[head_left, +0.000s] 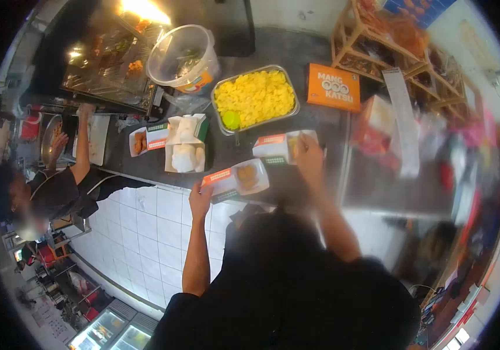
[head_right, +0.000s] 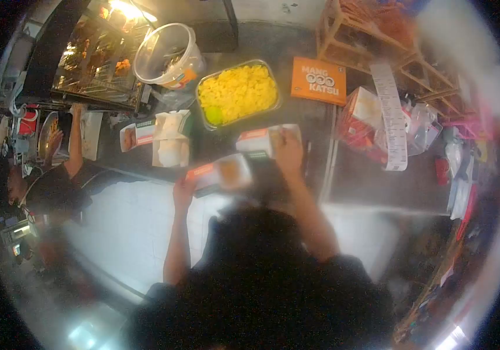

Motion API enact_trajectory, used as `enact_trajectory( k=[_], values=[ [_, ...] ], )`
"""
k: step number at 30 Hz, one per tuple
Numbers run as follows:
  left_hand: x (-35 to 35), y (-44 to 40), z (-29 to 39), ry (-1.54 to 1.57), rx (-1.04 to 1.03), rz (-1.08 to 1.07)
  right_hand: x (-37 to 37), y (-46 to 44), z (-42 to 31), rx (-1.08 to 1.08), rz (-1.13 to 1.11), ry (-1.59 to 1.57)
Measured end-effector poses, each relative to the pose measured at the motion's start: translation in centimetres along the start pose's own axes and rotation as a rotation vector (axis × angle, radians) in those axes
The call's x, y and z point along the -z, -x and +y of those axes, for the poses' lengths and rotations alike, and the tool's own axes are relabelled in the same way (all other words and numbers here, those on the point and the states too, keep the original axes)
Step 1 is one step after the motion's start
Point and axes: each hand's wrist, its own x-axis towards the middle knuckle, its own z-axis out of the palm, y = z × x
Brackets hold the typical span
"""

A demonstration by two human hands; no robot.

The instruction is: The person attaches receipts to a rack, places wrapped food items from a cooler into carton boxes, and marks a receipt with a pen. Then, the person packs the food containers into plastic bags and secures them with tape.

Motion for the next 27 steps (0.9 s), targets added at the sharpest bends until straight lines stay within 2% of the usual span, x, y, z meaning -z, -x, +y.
enact_trajectory(
  k=[1,2,3,4,5,6,7,9,10,11,13,15,16,17,18,19,20,21,23,24,25,26,27],
  values=[
    [0.5,0.2,0.2,-0.012,0.040,-0.077,-0.4,1.9,-2.4,0.052,-0.070,-0.053],
    [0.5,0.6,-0.3,-0.028,-0.121,-0.016,-1.4,3.8,-4.2,0.107,-0.141,-0.104],
    [0.6,1.0,0.0,-0.022,-0.117,-0.015,-3.5,5.6,-4.2,0.223,-0.191,-0.102],
    [1.0,1.7,0.7,0.106,-0.015,-0.082,-4.9,7.5,-4.7,0.368,-0.264,-0.072],
    [1.2,2.4,1.2,0.233,0.087,-0.148,-4.8,8.8,-7.3,0.356,-0.386,0.218],
    [1.1,2.9,1.1,0.334,0.115,-0.218,-5.5,10.4,-8.4,0.381,-0.308,0.347],
    [0.9,3.5,1.4,0.338,0.115,-0.215,-5.3,11.2,-8.6,0.385,-0.308,0.349],
    [0.5,5.0,1.7,0.379,-0.012,-0.260,-4.7,12.9,-8.5,0.615,-0.876,-0.300],
    [-0.1,5.1,0.1,0.296,-0.085,-0.278,-5.7,15.2,-7.4,0.713,-0.743,-0.132],
    [-0.1,5.0,0.9,0.216,-0.170,-0.297,-4.3,15.1,-9.7,0.714,-0.737,-0.126],
    [2.4,6.4,4.4,0.669,0.160,-0.553,0.1,13.9,-15.5,0.604,-0.924,0.165],
    [3.6,4.1,3.3,0.430,0.038,-0.557,0.9,13.5,-15.6,0.542,-0.990,0.321],
    [3.0,2.2,2.1,0.123,-0.586,-0.442,0.2,14.2,-12.5,0.542,-0.886,0.191],
    [2.9,1.9,3.4,0.124,-0.595,-0.455,0.5,14.8,-12.4,0.535,-0.777,0.061],
    [2.6,1.6,5.1,0.029,-0.777,-0.678,1.1,15.1,-12.4,0.527,-0.756,0.066],
    [2.3,1.2,5.8,-0.158,-0.904,-0.765,3.2,14.9,-15.5,0.518,-0.734,-0.044],
    [1.9,0.8,6.4,-0.324,-1.045,-0.844,3.9,14.7,-15.5,0.515,-0.707,-0.088],
    [1.6,0.5,6.7,-0.317,-1.078,-0.846,4.5,14.6,-15.6,0.514,-0.679,-0.132],
    [0.9,0.0,6.9,0.092,-0.924,-0.806,1.6,14.4,-8.0,-0.014,-0.733,-0.554],
    [-2.1,-2.2,1.7,0.040,-0.943,-0.663,-0.3,13.7,-4.4,-0.164,-0.731,-0.560],
    [-3.9,-2.1,-0.2,0.041,-0.965,-0.680,-2.0,13.1,-1.4,-0.164,-0.703,-0.563],
    [-5.0,-1.8,-1.6,0.294,-0.630,-0.597,-3.7,12.6,1.0,0.112,-0.515,-0.338],
    [-5.3,-1.4,-1.8,0.396,-0.467,-0.573,-4.9,12.6,2.4,0.369,-0.313,-0.106]
  ],
)
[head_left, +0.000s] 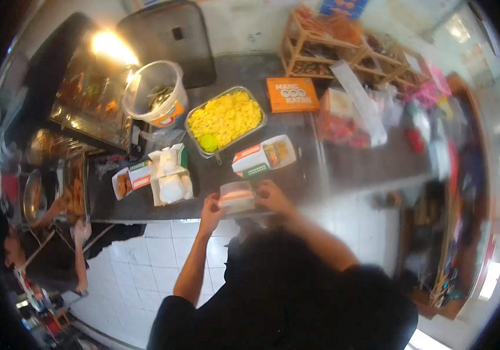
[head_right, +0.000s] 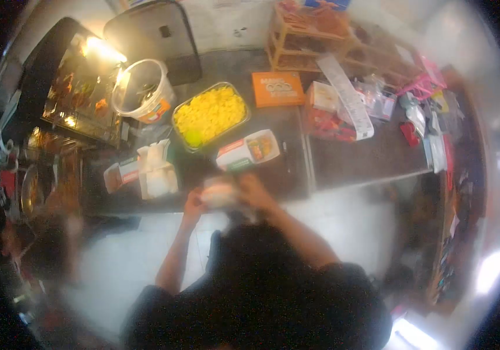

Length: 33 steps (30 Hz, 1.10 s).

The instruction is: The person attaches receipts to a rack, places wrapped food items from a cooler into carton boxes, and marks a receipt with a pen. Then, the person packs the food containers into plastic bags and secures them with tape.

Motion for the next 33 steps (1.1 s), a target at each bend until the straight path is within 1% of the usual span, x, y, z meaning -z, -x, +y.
enact_trajectory(
  k=[1,2,3,4,6,7,8,9,10,11,12,13,14,16,17,18,19,20,22,23,24,26,27,28,29,30,31,32,33],
  values=[
    [-0.4,0.2,-0.1,0.134,0.106,0.094,-1.3,-0.3,0.2,-0.103,0.096,-0.139],
    [-1.1,0.1,0.5,0.270,0.275,0.135,-2.1,-0.6,0.3,-0.108,0.128,-0.133],
    [-1.9,-0.2,1.1,0.401,0.445,0.175,-2.6,-0.9,0.4,-0.282,0.057,-0.258],
    [-2.7,-0.3,1.3,0.395,0.431,0.150,-2.8,-1.0,0.7,-0.452,-0.020,-0.385],
    [-4.4,-0.9,1.9,0.734,0.260,0.276,-3.4,-0.6,2.3,-0.437,0.002,-0.352],
    [-5.5,-1.2,1.7,0.737,0.250,0.314,-1.6,-0.3,1.1,-0.404,0.019,-0.278],
    [-6.8,-1.1,2.3,0.588,0.197,0.268,0.5,0.2,0.6,-0.436,0.032,-0.186],
    [-7.5,-0.3,3.4,0.426,0.155,0.290,2.3,0.4,-0.1,-0.431,-0.007,-0.108],
    [-8.8,0.5,6.8,0.311,0.124,0.316,5.7,0.4,-3.7,-0.478,-0.010,-0.125],
    [-10.0,-0.2,5.5,0.454,0.225,0.213,7.2,0.7,-3.6,-0.480,0.018,-0.180],
    [-11.5,-0.4,9.2,0.265,0.154,0.267,8.5,1.1,-1.5,-0.367,-0.015,0.023],
    [-15.3,-2.2,-1.0,0.268,0.053,0.251,9.5,1.9,0.6,-0.346,0.041,-0.135],
    [-15.2,-1.5,11.6,0.709,-0.042,-0.091,10.0,3.1,3.9,-0.301,0.109,-0.201],
    [-20.7,-1.7,9.1,1.073,0.126,-0.151,15.1,3.5,-0.8,-0.297,0.043,-0.124],
    [-22.7,-1.7,9.4,1.080,0.102,-0.129,16.5,4.1,1.1,-0.273,0.024,-0.115],
    [-24.9,-1.1,9.9,1.033,0.080,-0.140,18.0,5.2,3.7,-0.189,0.016,-0.056],
    [-27.2,-0.6,10.4,1.007,0.071,-0.146,20.0,6.0,4.1,-0.113,0.017,-0.002],
    [-29.5,-0.1,11.0,0.981,0.063,-0.152,22.0,6.7,4.4,-0.107,0.010,-0.002],
    [-32.6,0.2,12.4,1.241,0.244,-0.168,26.0,7.2,3.1,-0.195,-0.032,0.170],
    [-33.6,-1.7,15.1,1.070,0.318,-0.112,28.9,5.8,3.3,-0.187,-0.042,0.109],
    [-34.6,-1.9,15.4,1.066,0.324,-0.109,30.0,6.3,3.9,-0.190,-0.044,0.102],
    [-36.7,-2.1,16.0,1.335,0.475,-0.210,32.7,7.2,5.3,-0.277,-0.204,0.077],
    [-37.8,-2.2,16.4,1.326,0.472,-0.213,33.5,7.5,6.4,-0.272,-0.197,0.072],
    [-38.9,-1.9,17.8,1.083,0.245,-0.140,34.1,7.9,7.8,-0.164,-0.144,-0.113],
    [-39.4,-1.6,20.4,0.955,0.144,-0.132,34.4,8.3,8.7,-0.060,-0.081,-0.299],
    [-39.8,-1.4,23.0,0.827,0.047,-0.112,35.3,9.1,9.1,-0.080,-0.053,-0.303],
    [-39.3,-2.4,27.6,0.796,0.173,-0.101,36.6,9.0,9.5,-0.163,-0.030,-0.364],
    [-41.7,-2.8,25.3,0.538,-0.002,-0.095,38.9,9.9,8.9,-0.258,-0.030,-0.405],
    [-44.2,-3.1,23.1,0.243,-0.171,-0.041,40.8,10.6,7.9,-0.262,-0.001,-0.406]
  ],
)
